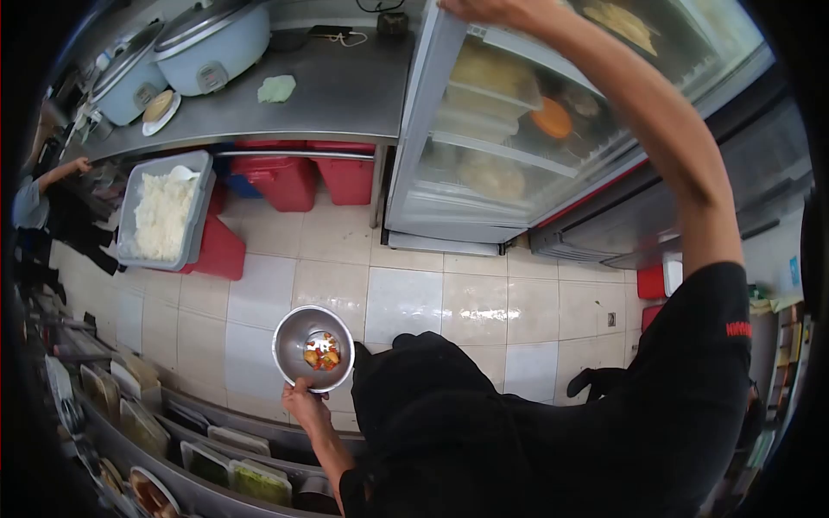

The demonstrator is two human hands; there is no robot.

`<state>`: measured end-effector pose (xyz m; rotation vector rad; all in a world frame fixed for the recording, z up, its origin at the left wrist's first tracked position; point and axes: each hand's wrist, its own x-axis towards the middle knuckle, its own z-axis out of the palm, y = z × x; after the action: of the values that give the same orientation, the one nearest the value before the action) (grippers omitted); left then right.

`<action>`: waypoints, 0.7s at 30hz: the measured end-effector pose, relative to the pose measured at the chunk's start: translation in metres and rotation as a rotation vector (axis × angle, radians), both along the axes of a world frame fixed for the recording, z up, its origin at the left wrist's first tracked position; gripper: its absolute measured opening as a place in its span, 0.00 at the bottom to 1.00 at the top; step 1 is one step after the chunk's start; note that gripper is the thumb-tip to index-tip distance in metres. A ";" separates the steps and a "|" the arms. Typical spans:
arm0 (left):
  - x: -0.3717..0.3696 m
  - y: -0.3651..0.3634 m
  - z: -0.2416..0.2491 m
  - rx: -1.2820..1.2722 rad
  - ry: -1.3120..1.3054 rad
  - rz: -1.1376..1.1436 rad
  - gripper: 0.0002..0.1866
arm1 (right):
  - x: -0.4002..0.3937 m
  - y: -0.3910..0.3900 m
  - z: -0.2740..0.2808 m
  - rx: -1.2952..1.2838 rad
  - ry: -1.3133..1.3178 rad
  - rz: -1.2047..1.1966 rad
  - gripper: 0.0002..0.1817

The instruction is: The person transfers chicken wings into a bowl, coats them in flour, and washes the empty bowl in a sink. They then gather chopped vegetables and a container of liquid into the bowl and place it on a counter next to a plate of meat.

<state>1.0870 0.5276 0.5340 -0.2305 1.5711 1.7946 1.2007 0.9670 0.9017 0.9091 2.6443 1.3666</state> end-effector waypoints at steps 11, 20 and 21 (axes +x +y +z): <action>-0.089 0.105 0.015 0.047 0.185 -0.355 0.07 | 0.123 -0.250 -0.066 0.275 0.819 0.159 0.12; -0.054 0.181 0.031 0.152 0.152 -0.794 0.06 | 0.240 -0.353 -0.094 0.875 1.455 -0.274 0.27; -0.048 0.185 0.031 0.146 0.109 -0.844 0.06 | 0.257 -0.359 -0.094 0.921 1.550 -0.296 0.28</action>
<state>1.0391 0.7131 0.5653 0.5374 1.3063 1.2398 1.4577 0.6084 0.8081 3.3672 1.8091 2.3436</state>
